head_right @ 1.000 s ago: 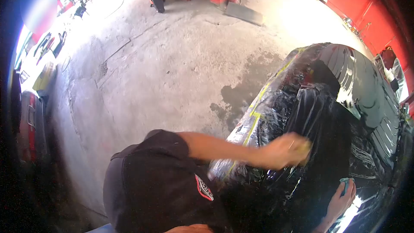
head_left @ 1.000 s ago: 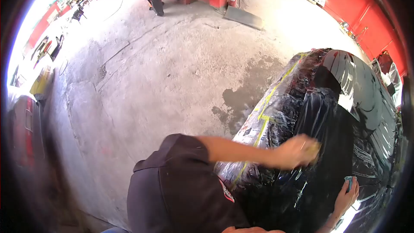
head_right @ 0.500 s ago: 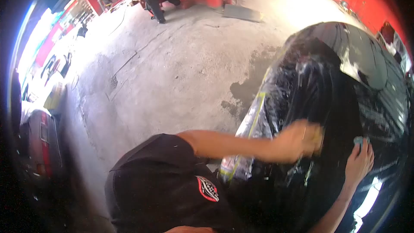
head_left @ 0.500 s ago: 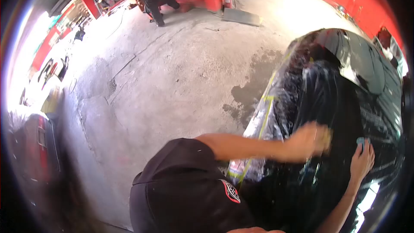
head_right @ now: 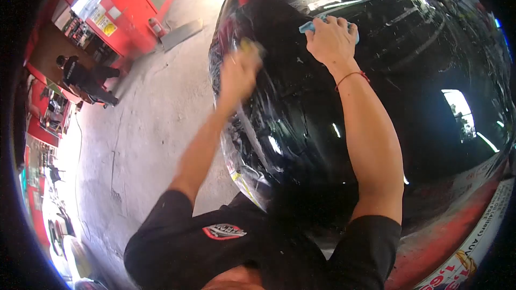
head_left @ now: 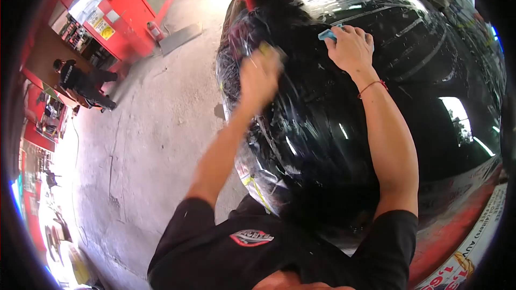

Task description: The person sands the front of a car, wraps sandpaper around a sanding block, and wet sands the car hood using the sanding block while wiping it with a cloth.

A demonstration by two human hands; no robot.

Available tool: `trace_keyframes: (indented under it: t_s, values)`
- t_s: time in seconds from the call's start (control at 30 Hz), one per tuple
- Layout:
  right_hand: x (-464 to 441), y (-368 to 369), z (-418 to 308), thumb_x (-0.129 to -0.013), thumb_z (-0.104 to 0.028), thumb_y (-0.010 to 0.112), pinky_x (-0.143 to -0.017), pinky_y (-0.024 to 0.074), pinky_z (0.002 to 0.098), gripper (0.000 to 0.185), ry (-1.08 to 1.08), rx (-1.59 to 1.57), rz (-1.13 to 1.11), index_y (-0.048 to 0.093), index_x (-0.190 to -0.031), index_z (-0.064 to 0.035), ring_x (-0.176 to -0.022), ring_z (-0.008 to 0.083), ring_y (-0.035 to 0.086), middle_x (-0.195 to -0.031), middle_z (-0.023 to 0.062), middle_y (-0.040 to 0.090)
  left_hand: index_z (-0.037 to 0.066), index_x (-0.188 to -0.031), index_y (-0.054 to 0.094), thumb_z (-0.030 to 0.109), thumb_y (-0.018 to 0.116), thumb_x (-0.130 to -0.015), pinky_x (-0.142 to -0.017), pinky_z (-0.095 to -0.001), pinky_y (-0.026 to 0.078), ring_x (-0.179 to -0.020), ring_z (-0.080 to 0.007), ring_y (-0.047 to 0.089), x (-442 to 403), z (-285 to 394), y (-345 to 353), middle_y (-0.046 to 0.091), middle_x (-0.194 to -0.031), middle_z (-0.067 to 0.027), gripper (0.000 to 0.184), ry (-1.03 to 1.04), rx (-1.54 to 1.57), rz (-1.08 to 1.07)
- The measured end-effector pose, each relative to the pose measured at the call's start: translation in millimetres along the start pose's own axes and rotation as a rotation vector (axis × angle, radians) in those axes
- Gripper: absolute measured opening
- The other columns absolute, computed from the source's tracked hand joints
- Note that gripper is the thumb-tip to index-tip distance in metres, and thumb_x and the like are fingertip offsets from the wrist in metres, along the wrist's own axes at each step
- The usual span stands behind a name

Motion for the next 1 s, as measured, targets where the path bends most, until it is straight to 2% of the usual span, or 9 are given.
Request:
trace_keyframes:
  t_s: [0.07, 0.2, 0.27, 0.4, 0.5, 0.6, 0.63, 0.73, 1.0]
  values:
    - [1.2, -6.5, -0.2, -0.088, -0.038, 0.062, -0.101, 0.0375, 0.0515, 0.035, 0.014, -0.004, -0.055, 0.070, -0.114, -0.0162, -0.119, 0.0320, 0.056, -0.119, 0.0090, 0.066, 0.008, -0.099, 0.074, 0.041, 0.063, -0.093, -0.079, -0.0444, 0.053, -0.085, -0.0387, 0.068, -86.2, -69.6, 40.9, 0.071, -0.084, -0.0194, 0.035, -0.205, 0.267, 0.019]
    - [-4.6, -8.2, -1.3, -0.088, -0.036, 0.063, -0.100, 0.0377, 0.0508, 0.035, 0.047, 0.005, -0.107, 0.070, -0.116, -0.0154, -0.119, 0.0304, 0.055, -0.119, 0.0084, 0.066, 0.017, -0.119, 0.073, 0.032, 0.069, -0.089, -0.092, -0.0410, 0.052, -0.102, -0.0361, 0.066, -31.6, -8.0, 1.2, 0.070, -0.116, -0.0168, 0.034, -0.101, 0.184, -0.183]
    - [-8.2, -11.1, -7.9, -0.088, -0.037, 0.063, -0.099, 0.0375, 0.0510, 0.034, 0.061, 0.030, -0.104, 0.070, -0.114, -0.0149, -0.119, 0.0305, 0.056, -0.118, 0.0088, 0.066, 0.018, -0.118, 0.073, 0.021, 0.075, -0.084, -0.098, -0.0407, 0.050, -0.111, -0.0342, 0.063, 58.1, 39.5, -13.8, 0.065, -0.127, -0.0146, 0.035, 0.214, 0.285, 0.078]
    - [-1.9, -0.5, -8.0, -0.089, -0.037, 0.063, -0.100, 0.0366, 0.0510, 0.031, 0.006, 0.021, -0.044, 0.070, -0.109, -0.0140, -0.118, 0.0311, 0.056, -0.118, 0.0096, 0.066, 0.015, -0.116, 0.073, 0.021, 0.073, -0.084, -0.093, -0.0425, 0.051, -0.110, -0.0372, 0.061, 26.0, 22.7, -6.5, 0.065, -0.123, -0.0160, 0.033, 0.185, 0.240, 0.023]
    - [-2.5, -10.1, -8.4, -0.089, -0.037, 0.063, -0.100, 0.0359, 0.0514, 0.031, 0.020, -0.031, -0.107, 0.070, -0.110, -0.0141, -0.119, 0.0316, 0.055, -0.119, 0.0099, 0.066, 0.008, -0.110, 0.071, 0.027, 0.068, -0.087, -0.072, -0.0470, 0.054, -0.082, -0.0410, 0.066, -87.7, -32.3, 38.9, 0.068, -0.092, -0.0216, 0.030, -0.024, 0.227, 0.058]
    - [-2.8, -0.1, -6.0, -0.088, -0.037, 0.063, -0.101, 0.0352, 0.0561, 0.030, -0.007, -0.046, -0.017, 0.072, -0.105, -0.0130, -0.118, 0.0331, 0.056, -0.116, 0.0118, 0.066, 0.013, -0.118, 0.072, 0.026, 0.064, -0.092, -0.083, -0.0428, 0.050, -0.098, -0.0368, 0.065, -55.5, 4.3, 16.6, 0.067, -0.103, -0.0206, 0.031, 0.054, 0.293, -0.105]
    - [-4.5, -0.9, -9.1, -0.088, -0.037, 0.064, -0.101, 0.0352, 0.0564, 0.030, 0.019, -0.020, -0.038, 0.072, -0.105, -0.0135, -0.117, 0.0330, 0.056, -0.116, 0.0115, 0.066, 0.014, -0.118, 0.073, 0.021, 0.067, -0.090, -0.093, -0.0423, 0.049, -0.108, -0.0369, 0.062, -13.0, 13.0, 21.8, 0.066, -0.117, -0.0189, 0.030, 0.267, 0.225, 0.169]
    - [-5.6, -3.5, -14.9, -0.088, -0.037, 0.064, -0.101, 0.0350, 0.0568, 0.030, 0.021, 0.035, -0.075, 0.072, -0.105, -0.0142, -0.117, 0.0331, 0.056, -0.117, 0.0109, 0.066, 0.014, -0.121, 0.072, 0.014, 0.071, -0.088, -0.106, -0.0391, 0.044, -0.123, -0.0324, 0.057, 64.1, 47.7, -27.6, 0.061, -0.135, -0.0159, 0.033, 0.091, 0.451, -0.093]
    - [-9.4, -1.9, -9.9, -0.088, -0.034, 0.064, -0.099, 0.0369, 0.0515, 0.031, 0.021, 0.004, -0.031, 0.071, -0.110, -0.0144, -0.117, 0.0307, 0.056, -0.116, 0.0088, 0.066, 0.013, -0.114, 0.072, 0.024, 0.065, -0.088, -0.083, -0.0469, 0.050, -0.093, -0.0403, 0.061, -84.2, -9.9, 37.2, 0.066, -0.110, -0.0179, 0.028, 0.050, 0.310, 0.006]
Point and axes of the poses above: each hand's wrist, its own x-axis away from the middle knuckle, its own y-axis out of the palm, z = x × y, the point moved 1 cm from there along -x, towards the middle knuckle
